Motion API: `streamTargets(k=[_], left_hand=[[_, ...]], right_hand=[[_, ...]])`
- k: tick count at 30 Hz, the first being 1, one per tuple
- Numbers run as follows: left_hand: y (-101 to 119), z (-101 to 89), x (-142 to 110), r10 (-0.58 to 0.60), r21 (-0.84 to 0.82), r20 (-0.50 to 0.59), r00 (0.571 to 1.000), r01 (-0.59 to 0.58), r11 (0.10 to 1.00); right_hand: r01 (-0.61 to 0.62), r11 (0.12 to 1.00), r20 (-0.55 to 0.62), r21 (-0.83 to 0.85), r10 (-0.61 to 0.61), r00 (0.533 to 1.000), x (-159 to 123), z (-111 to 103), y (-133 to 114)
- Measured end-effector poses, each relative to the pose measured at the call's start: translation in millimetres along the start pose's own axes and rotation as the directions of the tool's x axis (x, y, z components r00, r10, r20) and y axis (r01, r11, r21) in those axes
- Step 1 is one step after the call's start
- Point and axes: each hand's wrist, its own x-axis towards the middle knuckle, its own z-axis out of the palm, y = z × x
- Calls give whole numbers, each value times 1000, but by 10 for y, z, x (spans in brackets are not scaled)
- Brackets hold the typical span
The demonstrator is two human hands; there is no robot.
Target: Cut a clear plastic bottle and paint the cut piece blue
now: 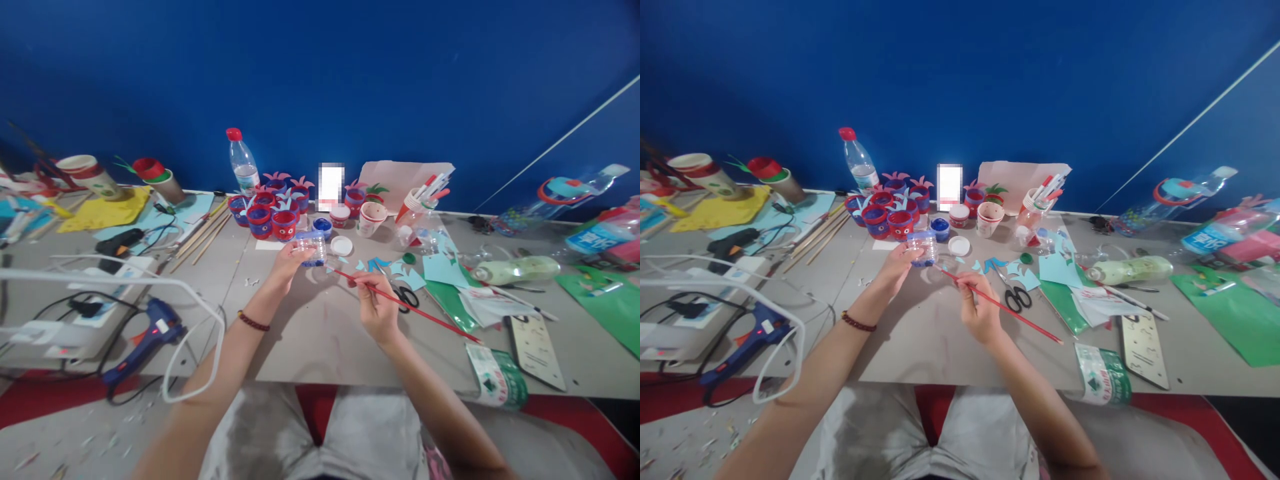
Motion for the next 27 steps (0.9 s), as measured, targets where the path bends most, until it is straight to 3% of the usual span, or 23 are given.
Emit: streamTargets(k=[9,15,27], left_hand=[[57,-9,-10,-23,-67,104,994,30,997],[71,-12,-9,-62,-71,109,992,70,995],[19,-49,10,-44,-81,144,989,56,995]], right_hand=[[-89,988,-42,127,95,995,71,-2,-77],[-124,971,-35,202,134,990,103,-16,-118],[-125,981,-60,150,135,989,138,-35,-121]])
